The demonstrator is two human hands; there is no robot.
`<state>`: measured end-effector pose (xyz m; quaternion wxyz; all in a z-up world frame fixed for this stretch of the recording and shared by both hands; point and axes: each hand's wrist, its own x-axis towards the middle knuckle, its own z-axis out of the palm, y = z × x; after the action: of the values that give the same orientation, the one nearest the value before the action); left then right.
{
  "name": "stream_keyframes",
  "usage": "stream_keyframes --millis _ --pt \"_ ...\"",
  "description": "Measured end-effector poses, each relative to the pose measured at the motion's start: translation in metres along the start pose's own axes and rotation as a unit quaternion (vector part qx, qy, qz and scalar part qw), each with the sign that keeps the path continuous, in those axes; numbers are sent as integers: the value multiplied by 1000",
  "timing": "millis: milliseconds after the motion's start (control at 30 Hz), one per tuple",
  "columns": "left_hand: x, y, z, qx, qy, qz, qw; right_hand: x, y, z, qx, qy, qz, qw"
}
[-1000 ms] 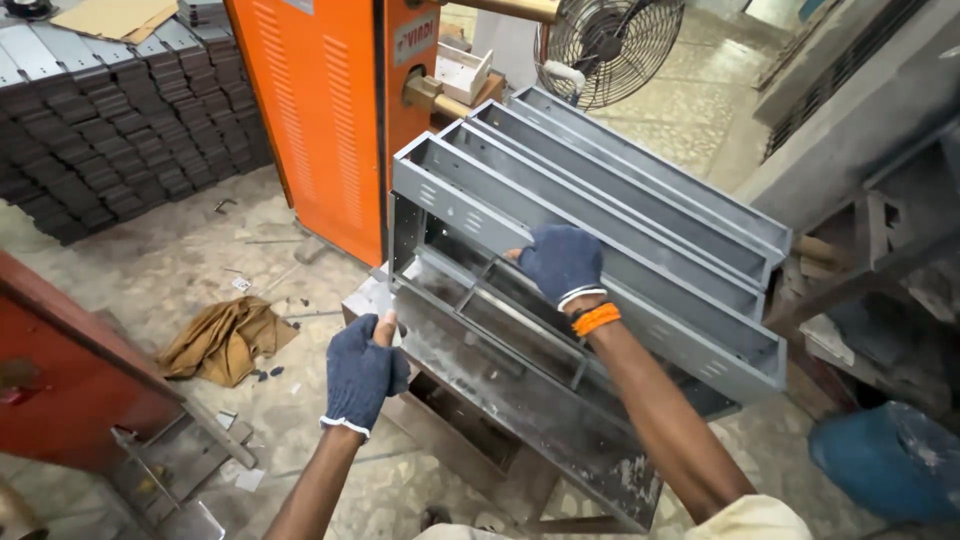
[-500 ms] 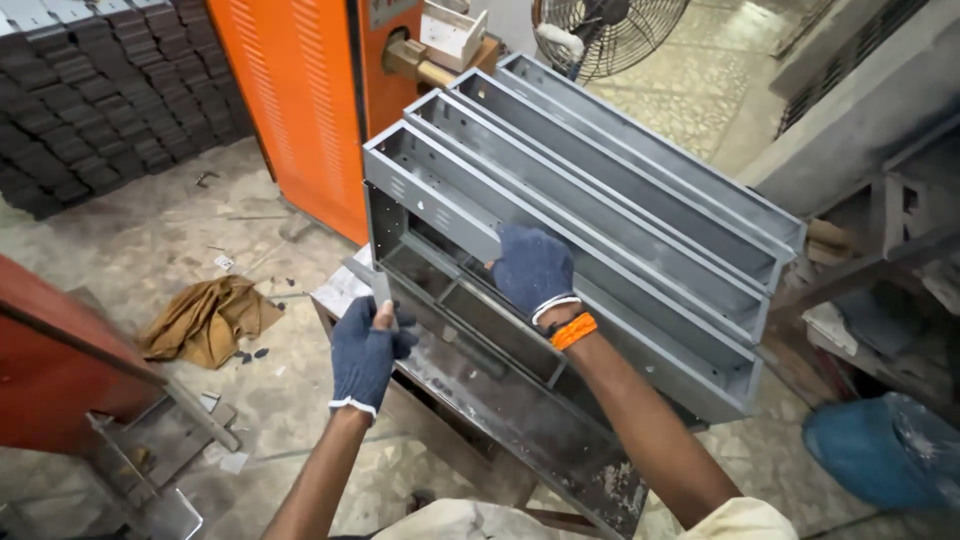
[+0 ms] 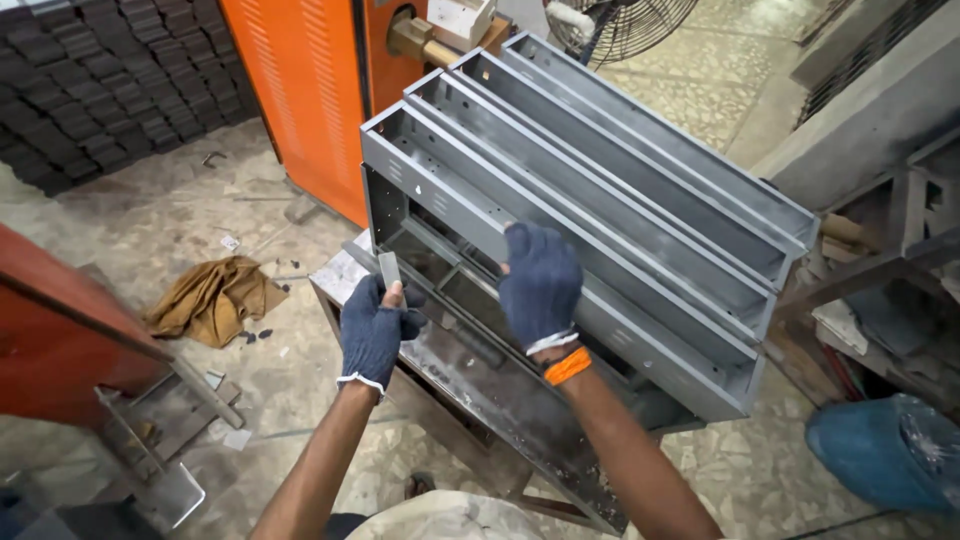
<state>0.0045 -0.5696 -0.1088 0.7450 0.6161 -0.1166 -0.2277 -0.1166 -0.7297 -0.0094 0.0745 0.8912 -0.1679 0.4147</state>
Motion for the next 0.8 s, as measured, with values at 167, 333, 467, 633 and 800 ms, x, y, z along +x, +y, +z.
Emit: stream_keyframes --millis 167,333,467,633,800 --pt "-10 -9 -12 11 13 -2 1000 -82 -39 45 84 -26 -18 996" --pt "-28 -1 -30 32 62 -24 997 -168 -41 130 205 -239 15 949" --pt "-39 -11 -63 24 103 -32 994 -199 -32 173 114 -315 29 942" --pt "-57 -8 -89 4 153 -36 988 -181 -45 165 5 -372 6 928" --pt "-78 -13 -119 10 172 -36 984 -188 -40 213 -82 -445 49 890"
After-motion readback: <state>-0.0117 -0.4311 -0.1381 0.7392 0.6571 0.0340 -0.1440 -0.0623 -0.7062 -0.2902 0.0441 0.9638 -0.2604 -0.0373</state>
